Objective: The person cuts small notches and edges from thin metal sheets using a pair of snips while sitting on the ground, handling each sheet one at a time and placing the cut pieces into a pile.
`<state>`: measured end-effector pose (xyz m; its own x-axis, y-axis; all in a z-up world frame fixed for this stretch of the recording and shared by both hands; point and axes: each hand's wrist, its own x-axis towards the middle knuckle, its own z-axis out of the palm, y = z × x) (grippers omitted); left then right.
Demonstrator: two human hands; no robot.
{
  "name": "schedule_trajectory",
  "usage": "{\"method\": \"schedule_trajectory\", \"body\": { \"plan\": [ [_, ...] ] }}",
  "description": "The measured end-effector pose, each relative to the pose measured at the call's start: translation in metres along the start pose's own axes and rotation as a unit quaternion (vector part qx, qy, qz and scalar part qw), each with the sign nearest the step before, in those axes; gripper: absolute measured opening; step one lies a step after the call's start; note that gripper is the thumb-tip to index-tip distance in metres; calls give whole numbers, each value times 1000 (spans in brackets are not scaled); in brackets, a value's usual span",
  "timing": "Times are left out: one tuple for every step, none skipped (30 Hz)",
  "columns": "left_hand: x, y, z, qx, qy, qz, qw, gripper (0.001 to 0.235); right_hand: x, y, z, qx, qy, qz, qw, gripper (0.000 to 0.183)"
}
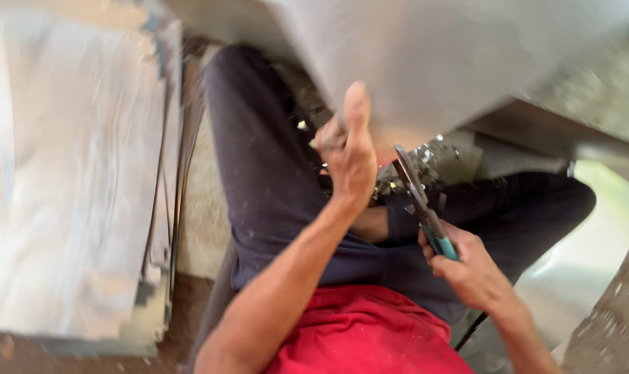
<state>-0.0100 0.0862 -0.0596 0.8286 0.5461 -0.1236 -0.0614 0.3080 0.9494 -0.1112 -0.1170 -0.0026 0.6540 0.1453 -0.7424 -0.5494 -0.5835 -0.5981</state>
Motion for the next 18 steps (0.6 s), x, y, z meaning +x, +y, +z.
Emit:
{"method": "schedule_trajectory", "body": {
  "plan": [
    [-12, 1, 5, -19, 20, -29, 999, 63, -1, 6, 0, 48, -13, -5, 999, 37],
    [-14, 1, 6, -50, -53, -66, 995, 53, -2, 12, 3, 96, -25, -12, 995, 44],
    [-20, 1, 14, -82, -123, -107, 983, 47, -5, 18, -2, 139, -36, -18, 990, 51],
    [-23, -1, 23, -114, -190, -149, 964, 45, -9, 24, -3, 161, -5, -14, 987, 54],
    [-27, -2, 29, -100, -217, -173, 955, 38, -14, 30, 5, 182, 22, -6, 983, 57],
    [-32, -4, 37, -87, -245, -197, 945, 34, -19, 34, 12, 203, 49, 2, 978, 60],
    [-32, -7, 42, -71, -268, -215, 936, 35, -21, 35, 18, 225, 57, 3, 973, 63],
    [-37, -8, 47, -78, -278, -209, 934, 34, -23, 36, 24, 247, 66, 4, 967, 67],
    [-38, -9, 50, -79, -285, -199, 934, 35, -21, 33, 30, 271, 68, 1, 960, 70],
    [-37, -9, 52, -80, -292, -189, 934, 36, -17, 29, 35, 287, 75, -34, 954, 72],
    [-40, -10, 55, -82, -291, -192, 934, 35, -13, 25, 37, 302, 81, -69, 947, 73],
    [-42, -12, 57, -83, -290, -195, 933, 35, -10, 22, 38, 316, 87, -104, 939, 74],
    [-42, -13, 57, -85, -287, -197, 934, 34, -7, 18, 41, 317, 91, -103, 938, 74],
    [-43, -13, 58, -68, -283, -199, 936, 35, -5, 15, 43, 319, 95, -103, 938, 74],
    [-43, -14, 57, -51, -278, -200, 938, 35, -4, 13, 44, 319, 99, -102, 937, 74],
    [-43, -14, 56, -35, -274, -202, 940, 36, -2, 11, 47, 315, 108, -99, 938, 74],
    [-43, -14, 56, -33, -274, -206, 939, 36, -2, 10, 46, 309, 117, -95, 939, 74],
    [-42, -13, 55, -32, -274, -211, 938, 37, -1, 9, 47, 302, 127, -91, 940, 74]
  ]
}}
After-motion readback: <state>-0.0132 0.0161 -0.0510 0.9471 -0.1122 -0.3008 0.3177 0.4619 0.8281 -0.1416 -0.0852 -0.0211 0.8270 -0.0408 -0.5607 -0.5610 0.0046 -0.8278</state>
